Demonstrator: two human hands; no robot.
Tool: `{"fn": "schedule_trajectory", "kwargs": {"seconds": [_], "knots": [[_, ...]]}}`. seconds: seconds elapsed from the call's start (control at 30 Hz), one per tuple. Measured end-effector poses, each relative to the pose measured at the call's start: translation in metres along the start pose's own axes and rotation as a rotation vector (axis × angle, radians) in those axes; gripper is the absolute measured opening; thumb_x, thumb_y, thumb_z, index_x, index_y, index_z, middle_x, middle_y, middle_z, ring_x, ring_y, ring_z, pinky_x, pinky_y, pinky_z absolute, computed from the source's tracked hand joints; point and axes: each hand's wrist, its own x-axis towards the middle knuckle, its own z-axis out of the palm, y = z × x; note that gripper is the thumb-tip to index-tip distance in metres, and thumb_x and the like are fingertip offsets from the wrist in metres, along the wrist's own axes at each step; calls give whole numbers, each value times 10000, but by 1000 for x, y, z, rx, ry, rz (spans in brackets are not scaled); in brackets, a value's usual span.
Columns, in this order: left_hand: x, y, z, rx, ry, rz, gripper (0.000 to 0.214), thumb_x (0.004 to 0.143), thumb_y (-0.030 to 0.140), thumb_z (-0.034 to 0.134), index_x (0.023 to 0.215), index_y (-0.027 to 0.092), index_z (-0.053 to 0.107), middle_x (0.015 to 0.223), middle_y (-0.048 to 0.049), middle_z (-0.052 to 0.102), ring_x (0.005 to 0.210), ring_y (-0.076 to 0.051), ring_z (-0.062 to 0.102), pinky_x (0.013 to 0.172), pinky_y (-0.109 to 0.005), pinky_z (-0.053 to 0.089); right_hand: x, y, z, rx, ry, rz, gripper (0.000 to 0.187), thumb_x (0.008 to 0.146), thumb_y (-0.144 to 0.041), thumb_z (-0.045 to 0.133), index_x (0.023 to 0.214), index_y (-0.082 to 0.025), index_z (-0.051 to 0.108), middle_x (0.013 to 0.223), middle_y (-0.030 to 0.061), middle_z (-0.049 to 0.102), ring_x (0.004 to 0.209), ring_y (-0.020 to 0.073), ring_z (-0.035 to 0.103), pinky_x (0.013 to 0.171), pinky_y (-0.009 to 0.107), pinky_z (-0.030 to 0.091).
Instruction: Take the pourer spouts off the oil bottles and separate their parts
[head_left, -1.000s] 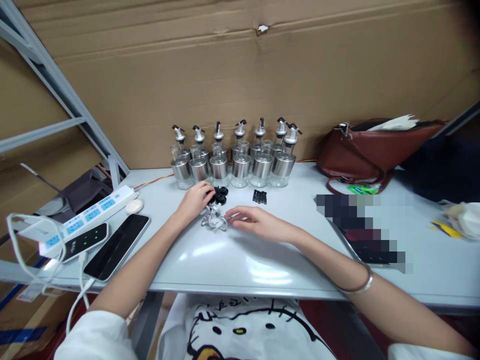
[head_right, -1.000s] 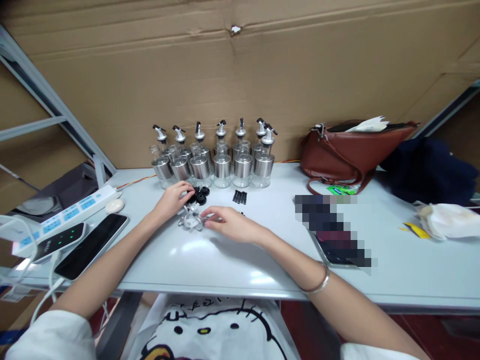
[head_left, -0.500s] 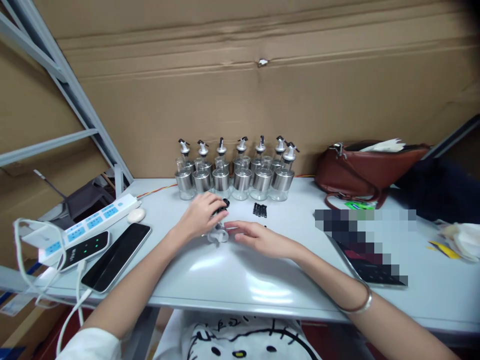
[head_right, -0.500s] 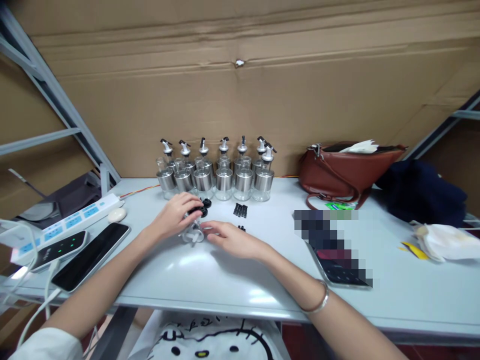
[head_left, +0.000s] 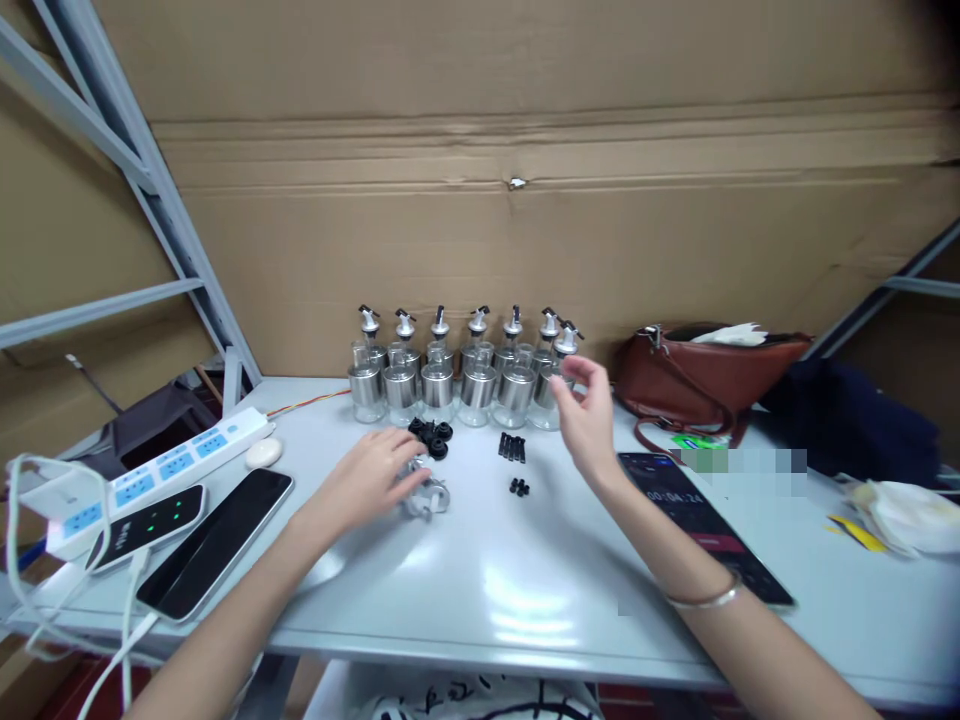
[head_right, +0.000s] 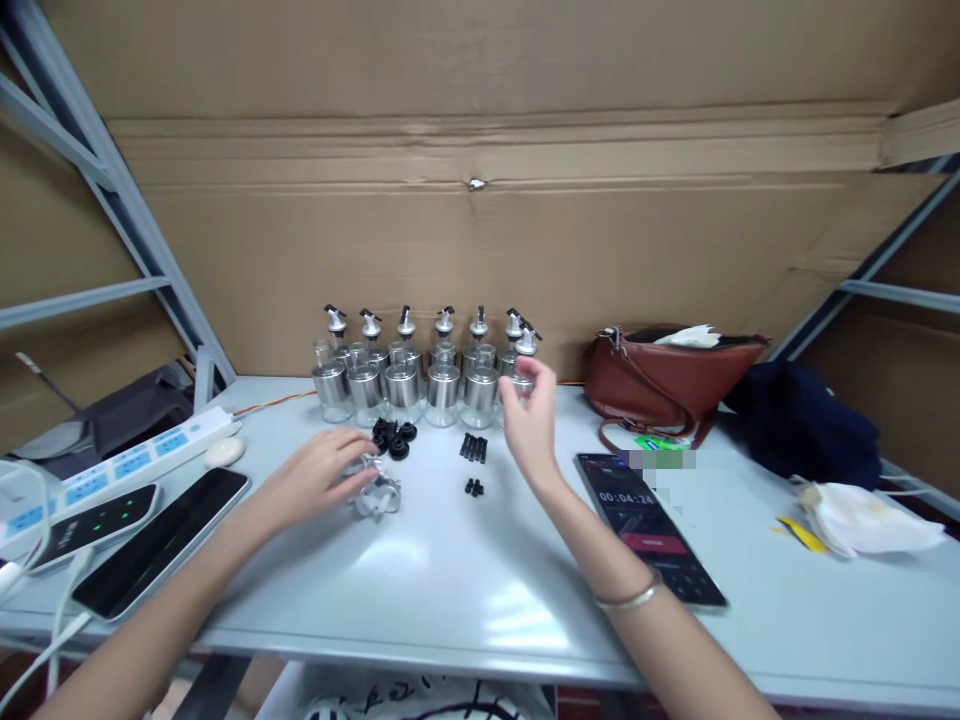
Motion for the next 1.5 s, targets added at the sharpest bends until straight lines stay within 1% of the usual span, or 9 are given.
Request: {"fn": "schedule_trajectory", "kwargs": {"seconds": [0.2, 0.37, 0.53, 0.73, 0.9, 1.0, 1.17, 1.27, 1.5], "knots": [[-92, -24, 7, 384, 183, -613, 545, 898, 402, 333, 1301, 56, 459, 1255, -204, 507, 1089, -354, 533, 882, -490, 417, 52, 30, -3, -113, 153, 79, 494, 713, -394, 598, 1121, -145, 473, 1212, 165, 524, 1142, 248, 512, 1004, 424, 376], [-107, -12, 17, 469, 117, -808, 618, 891, 437, 285, 1349, 43, 414, 1246, -234, 500, 941, -370, 581, 764, -478, 452, 65, 30, 11, -177, 97, 69, 546, 678, -430, 657, 1101, -121, 504, 1115, 191, 608, 1049, 276, 570, 960, 442, 402], [-75, -1, 9, 383, 169, -697, 628, 877, 458, 351, 1359, 56, 388, 1286, -241, 490, 1108, -378, 532, 876, -515, 426, 69, 26, 15, -203, 135, 43, 413, 770, -445, 560, 1038, -138, 495, 1043, 204, 625, 979, 288, 584, 912, 475, 412], [-31, 38, -6, -219, 94, -293, 566, 884, 434, 457, 1386, 224, 300, 1386, -133, 439, 1241, -271, 476, 1012, -453, 405, 56, -9, -2, -173, 251, -166, 417, 892, -411, 392, 1234, -180, 333, 1116, 161, 535, 1033, 272, 565, 917, 473, 407], [7, 71, -11, -827, -28, -153, 700, 816, 417, 592, 1389, 252, 226, 1427, -148, 388, 1273, -255, 444, 1010, -450, 422, 15, -62, -7, 16, -49, -285, 520, 924, -429, 334, 1381, -225, 195, 976, 101, 557, 876, 242, 607, 794, 432, 469], [32, 82, 4, -1057, 82, -97, 897, 647, 343, 765, 1368, 220, 246, 1456, -155, 348, 1324, -277, 376, 1096, -466, 323, -20, -91, -3, 179, -267, -203, 497, 929, -425, 336, 1385, -285, 194, 907, 63, 561, 767, 208, 608, 673, 371, 479], [44, 98, 31, -1240, 121, -101, 674, 597, 176, 734, 1212, 174, 457, 1148, -91, 606, 1053, -267, 575, 890, -401, 488, -50, -120, 0, 304, -497, 7, 255, 767, -346, 664, 920, -252, 482, 708, -27, 550, 578, 125, 512, 550, 277, 429], [34, 95, 34, -1351, -80, -81, 460, 552, 171, 740, 983, 141, 583, 900, -50, 638, 872, -234, 608, 786, -376, 500, -50, -124, 1, 302, -614, 120, 304, 705, -268, 695, 687, -226, 395, 591, -61, 523, 487, 87, 462, 496, 247, 377], [30, 71, 59, -1925, -1059, 278, 593, 353, 28, 797, 884, 187, 585, 801, 23, 667, 790, -178, 650, 807, -378, 500, -55, -111, 14, 753, -965, 457, 372, 679, -228, 739, 677, -204, 368, 549, -106, 516, 392, 46, 479, 449, 205, 359]]}}
